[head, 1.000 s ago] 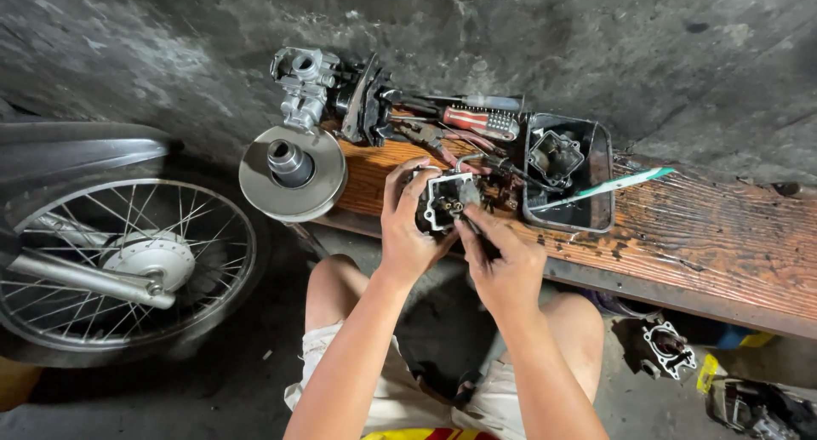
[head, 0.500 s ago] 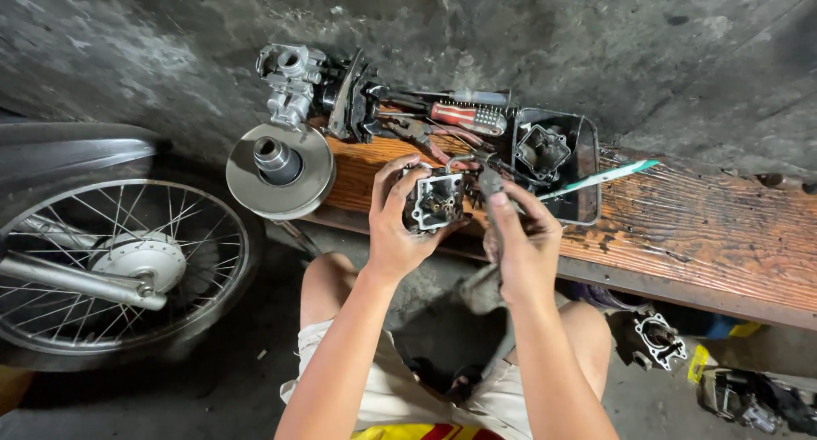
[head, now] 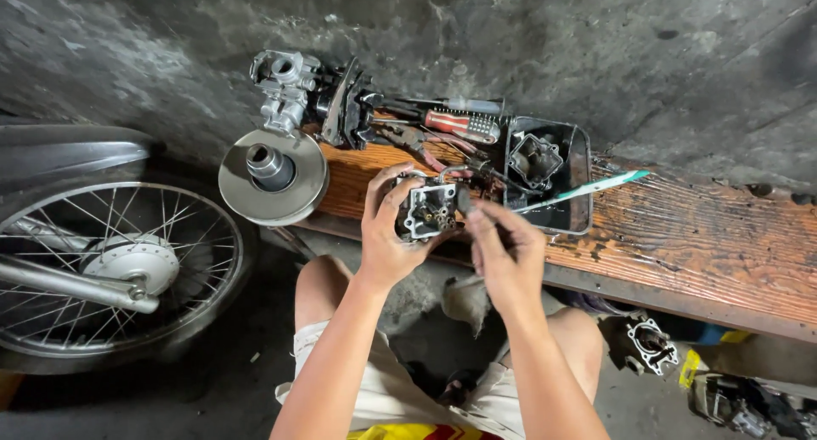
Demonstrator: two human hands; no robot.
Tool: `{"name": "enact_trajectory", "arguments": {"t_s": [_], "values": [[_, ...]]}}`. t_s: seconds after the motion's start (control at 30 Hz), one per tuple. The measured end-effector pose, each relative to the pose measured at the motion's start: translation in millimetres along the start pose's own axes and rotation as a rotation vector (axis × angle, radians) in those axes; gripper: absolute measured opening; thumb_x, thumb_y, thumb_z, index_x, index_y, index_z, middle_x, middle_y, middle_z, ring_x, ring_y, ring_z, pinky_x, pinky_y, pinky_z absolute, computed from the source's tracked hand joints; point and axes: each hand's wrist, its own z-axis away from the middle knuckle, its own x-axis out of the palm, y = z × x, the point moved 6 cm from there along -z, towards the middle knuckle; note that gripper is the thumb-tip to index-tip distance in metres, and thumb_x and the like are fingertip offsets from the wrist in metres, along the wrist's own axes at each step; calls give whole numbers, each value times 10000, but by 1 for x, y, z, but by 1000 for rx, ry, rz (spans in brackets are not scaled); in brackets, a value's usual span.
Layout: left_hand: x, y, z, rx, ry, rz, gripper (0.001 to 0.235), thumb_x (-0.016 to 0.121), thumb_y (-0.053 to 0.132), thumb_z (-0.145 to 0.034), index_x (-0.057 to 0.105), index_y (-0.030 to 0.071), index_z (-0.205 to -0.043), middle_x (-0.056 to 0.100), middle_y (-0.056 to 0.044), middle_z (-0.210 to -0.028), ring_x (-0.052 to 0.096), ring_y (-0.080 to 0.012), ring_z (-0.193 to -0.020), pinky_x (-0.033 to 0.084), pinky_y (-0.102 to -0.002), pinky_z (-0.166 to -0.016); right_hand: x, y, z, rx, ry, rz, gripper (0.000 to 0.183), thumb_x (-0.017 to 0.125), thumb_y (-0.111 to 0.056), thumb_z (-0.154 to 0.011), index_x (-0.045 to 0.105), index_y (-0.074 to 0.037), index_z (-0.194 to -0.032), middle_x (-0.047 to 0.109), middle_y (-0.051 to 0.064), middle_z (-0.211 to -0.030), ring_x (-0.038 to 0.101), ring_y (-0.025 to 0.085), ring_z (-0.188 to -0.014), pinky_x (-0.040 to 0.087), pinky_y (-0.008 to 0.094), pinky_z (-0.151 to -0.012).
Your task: Cleaning a motorcycle carburetor using a cloth and a brush at a workbench
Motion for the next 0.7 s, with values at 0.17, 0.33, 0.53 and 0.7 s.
{"name": "enact_trajectory", "arguments": {"t_s": [0.17, 0.33, 0.53, 0.7], "values": [[-1, 0, 1, 1, 1, 1, 686, 983, 253, -658, 629, 85, -1221, 574, -150, -1319, 611, -397, -1240, 511, -522, -1055, 4, -37, -25, -232, -46, 122, 187, 645, -59, -1018, 759, -47, -1166, 546, 67, -469, 511, 96, -420, 428, 250, -447], [0, -1, 2, 13, -3, -22, 704, 995, 240, -633, 623, 71, -1206, 572, -154, -1319, 602, -399, -1251, 513, -511, -1053, 26, -66, -39, -207, -199, 350, 201, 647, -148, -1018, 780, -139, -1169, 617, 59, -512, 611, 117, -508, 520, 294, -538], [3, -3, 4, 36, -16, -53, 682, 984, 264, -641, 639, 82, -1201, 576, -154, -1324, 597, -389, -1257, 525, -499, -1042, 38, -39, -61, -189, -379, 675, 217, 587, -248, -1044, 761, -171, -1149, 701, 162, -622, 731, 347, -617, 552, 441, -587], [-1, -4, -2, -24, -19, -10, 728, 1000, 222, -594, 649, 92, -1218, 586, -157, -1302, 635, -388, -1217, 534, -482, -1030, 39, -21, -62, -63, -312, 209, 258, 503, -68, -1058, 760, -47, -1063, 498, 41, -418, 463, 120, -369, 451, 266, -424]]}}
